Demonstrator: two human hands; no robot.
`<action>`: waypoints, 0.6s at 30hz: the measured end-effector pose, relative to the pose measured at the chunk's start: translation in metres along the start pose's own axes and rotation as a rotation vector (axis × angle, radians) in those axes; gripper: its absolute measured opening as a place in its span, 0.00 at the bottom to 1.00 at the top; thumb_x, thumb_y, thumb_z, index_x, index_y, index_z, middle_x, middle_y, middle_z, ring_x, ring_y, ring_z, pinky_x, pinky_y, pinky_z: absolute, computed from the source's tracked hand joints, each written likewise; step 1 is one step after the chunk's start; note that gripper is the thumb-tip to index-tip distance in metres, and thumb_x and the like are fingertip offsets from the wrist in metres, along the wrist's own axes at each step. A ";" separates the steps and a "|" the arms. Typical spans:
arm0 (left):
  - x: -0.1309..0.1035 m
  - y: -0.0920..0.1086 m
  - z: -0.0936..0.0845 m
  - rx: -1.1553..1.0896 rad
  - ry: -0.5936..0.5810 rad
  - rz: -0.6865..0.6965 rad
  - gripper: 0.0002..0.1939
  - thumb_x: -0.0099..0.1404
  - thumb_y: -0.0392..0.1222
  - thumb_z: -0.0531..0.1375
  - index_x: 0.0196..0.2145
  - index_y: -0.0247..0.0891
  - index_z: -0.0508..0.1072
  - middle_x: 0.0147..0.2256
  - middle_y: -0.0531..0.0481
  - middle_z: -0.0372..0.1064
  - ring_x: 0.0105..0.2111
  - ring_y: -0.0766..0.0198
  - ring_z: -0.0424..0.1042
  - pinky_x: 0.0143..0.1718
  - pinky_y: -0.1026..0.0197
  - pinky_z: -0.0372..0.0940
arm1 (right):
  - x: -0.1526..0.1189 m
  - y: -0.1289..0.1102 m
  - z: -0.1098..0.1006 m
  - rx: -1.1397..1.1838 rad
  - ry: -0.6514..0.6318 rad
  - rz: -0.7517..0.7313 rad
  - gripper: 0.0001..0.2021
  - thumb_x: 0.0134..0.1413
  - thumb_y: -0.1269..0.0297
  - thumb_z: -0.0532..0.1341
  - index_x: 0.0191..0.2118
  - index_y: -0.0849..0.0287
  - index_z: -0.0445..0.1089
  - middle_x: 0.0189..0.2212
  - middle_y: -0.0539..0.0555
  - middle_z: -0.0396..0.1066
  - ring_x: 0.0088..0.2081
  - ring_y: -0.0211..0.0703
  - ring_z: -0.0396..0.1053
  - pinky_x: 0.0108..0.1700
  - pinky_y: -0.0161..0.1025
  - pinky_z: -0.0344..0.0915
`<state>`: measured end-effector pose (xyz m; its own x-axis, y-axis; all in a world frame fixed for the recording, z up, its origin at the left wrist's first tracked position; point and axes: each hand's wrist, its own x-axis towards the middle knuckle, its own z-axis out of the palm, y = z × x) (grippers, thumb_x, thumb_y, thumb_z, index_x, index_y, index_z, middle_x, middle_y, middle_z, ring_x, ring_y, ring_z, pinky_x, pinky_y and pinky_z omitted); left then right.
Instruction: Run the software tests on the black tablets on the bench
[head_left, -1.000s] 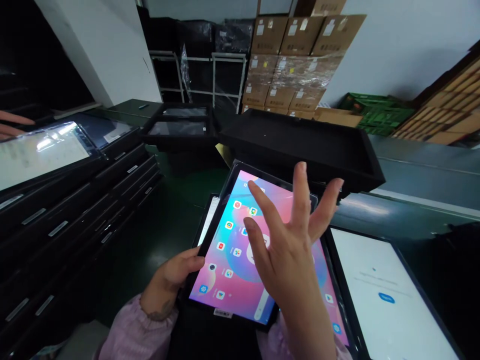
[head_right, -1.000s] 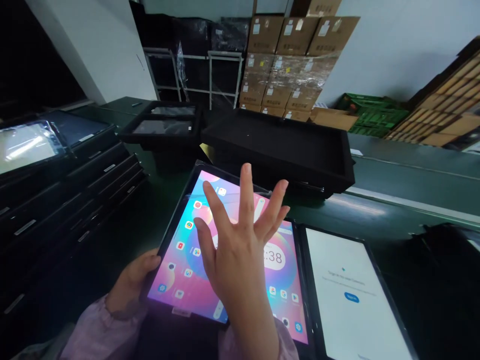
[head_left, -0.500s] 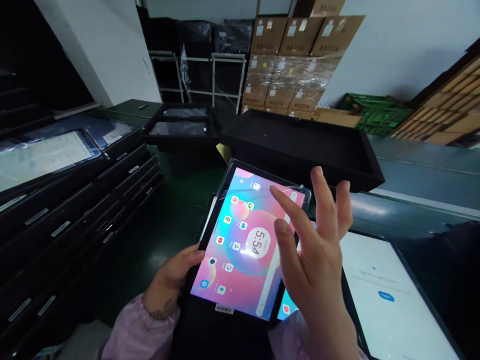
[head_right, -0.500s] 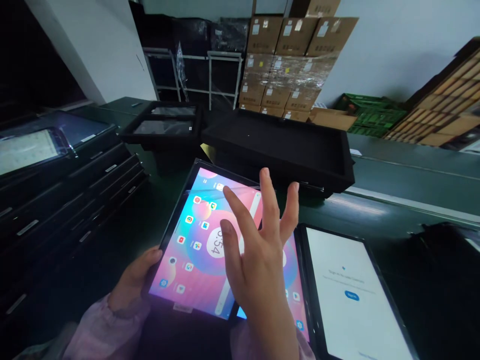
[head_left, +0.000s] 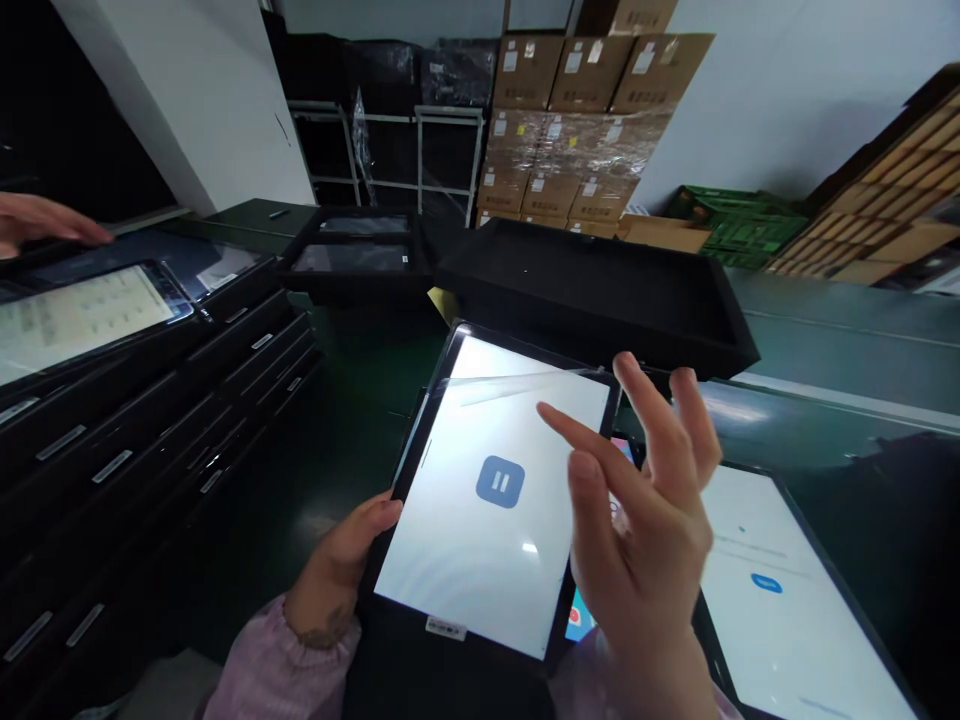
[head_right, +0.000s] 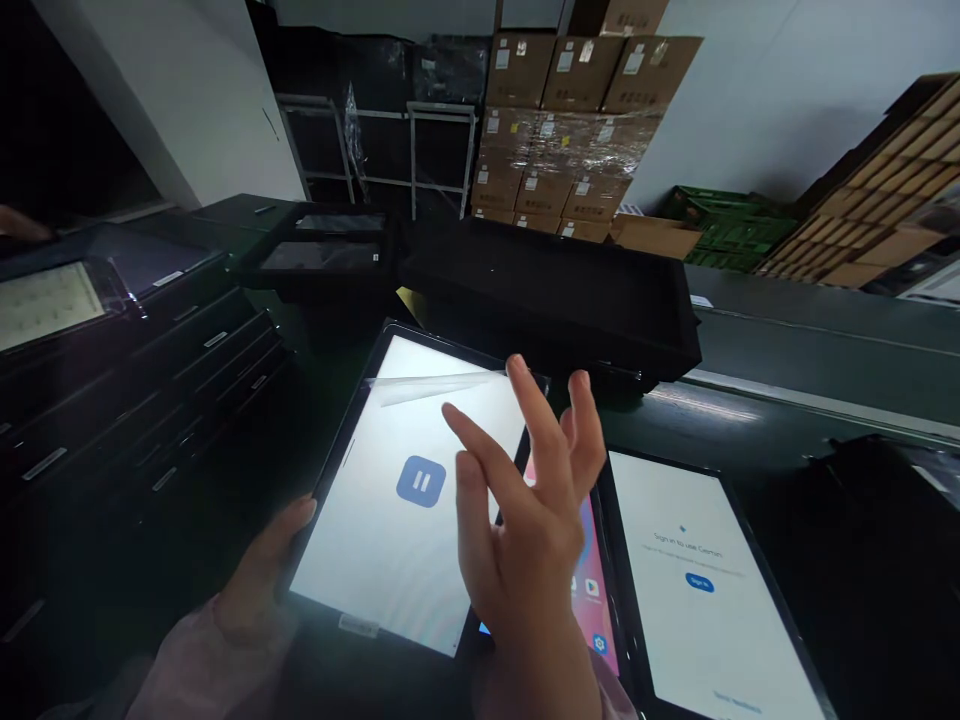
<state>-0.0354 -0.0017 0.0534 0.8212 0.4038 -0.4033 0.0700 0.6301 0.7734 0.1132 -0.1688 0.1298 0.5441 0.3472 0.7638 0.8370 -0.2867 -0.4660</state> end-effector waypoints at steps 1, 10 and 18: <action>-0.002 0.000 0.001 -0.002 0.030 0.003 0.13 0.54 0.49 0.71 0.25 0.35 0.79 0.21 0.49 0.74 0.26 0.57 0.75 0.31 0.58 0.69 | -0.002 0.002 -0.002 0.009 0.020 0.005 0.13 0.69 0.71 0.56 0.47 0.52 0.77 0.69 0.50 0.59 0.73 0.63 0.45 0.69 0.67 0.51; -0.018 0.005 0.012 -0.106 0.103 0.005 0.20 0.60 0.57 0.67 0.37 0.35 0.83 0.31 0.44 0.81 0.40 0.47 0.81 0.45 0.52 0.73 | -0.009 0.013 -0.004 -0.005 0.079 -0.018 0.11 0.68 0.71 0.58 0.41 0.57 0.79 0.60 0.59 0.71 0.68 0.65 0.57 0.56 0.62 0.67; -0.018 0.003 0.009 -0.145 0.179 -0.001 0.26 0.53 0.62 0.71 0.40 0.38 0.82 0.33 0.46 0.81 0.46 0.44 0.79 0.47 0.51 0.74 | -0.014 -0.006 -0.003 0.087 -0.070 -0.139 0.09 0.63 0.72 0.61 0.37 0.53 0.78 0.59 0.54 0.71 0.68 0.63 0.57 0.57 0.59 0.68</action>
<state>-0.0451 -0.0131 0.0669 0.7063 0.5062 -0.4949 -0.0214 0.7140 0.6998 0.1005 -0.1749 0.1229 0.4231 0.4407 0.7917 0.9045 -0.1542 -0.3976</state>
